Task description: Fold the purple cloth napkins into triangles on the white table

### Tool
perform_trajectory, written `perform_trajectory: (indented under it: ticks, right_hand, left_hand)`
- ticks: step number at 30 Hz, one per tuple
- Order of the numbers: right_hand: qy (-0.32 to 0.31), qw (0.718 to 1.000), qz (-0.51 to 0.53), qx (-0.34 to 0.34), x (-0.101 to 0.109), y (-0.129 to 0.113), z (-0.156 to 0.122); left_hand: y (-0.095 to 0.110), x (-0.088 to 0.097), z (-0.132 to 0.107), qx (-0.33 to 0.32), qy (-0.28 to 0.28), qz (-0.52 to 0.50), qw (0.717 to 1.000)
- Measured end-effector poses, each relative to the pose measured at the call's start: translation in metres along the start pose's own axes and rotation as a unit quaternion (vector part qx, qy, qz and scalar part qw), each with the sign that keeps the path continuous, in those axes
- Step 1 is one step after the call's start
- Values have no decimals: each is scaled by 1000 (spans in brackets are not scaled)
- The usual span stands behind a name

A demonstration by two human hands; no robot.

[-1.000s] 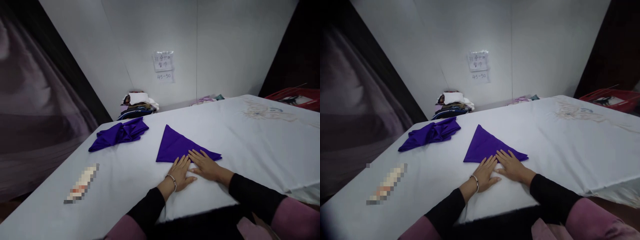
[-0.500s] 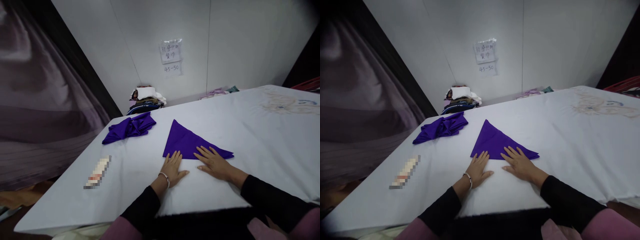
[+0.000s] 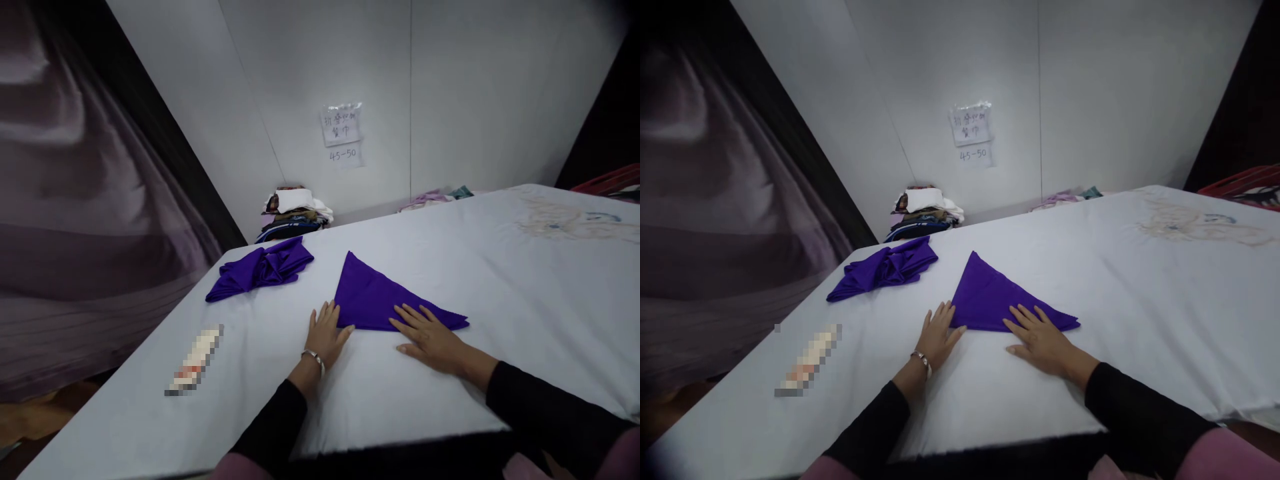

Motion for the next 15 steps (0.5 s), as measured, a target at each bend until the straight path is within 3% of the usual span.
perform_trajectory:
  ticks: [3,6,10,13,15]
  right_hand:
    - [-10,1000,8,-7,3,-3,1]
    - [-32,999,20,-16,4,-5,2]
    - [-71,996,52,-34,12,-5,2]
    - [-148,984,89,-48,29,1,11]
    - [-166,980,100,-48,44,2,27]
  left_hand:
    - [19,-2,21,-44,10,-10,999]
    - [29,-12,39,-38,-8,7,999]
    - [26,-26,47,-12,-40,30,999]
    - [23,-30,46,-17,-36,29,999]
    - [22,-31,45,-19,-27,29,999]
Point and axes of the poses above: each hand's wrist, its own z-axis towards the middle knuckle, its own x-axis out of the back of the hand, y = z × x, the point moved 2 cm from there along z, towards the middle knuckle, and after that the axes turned 1 degree about x, right-handed, at the moved point
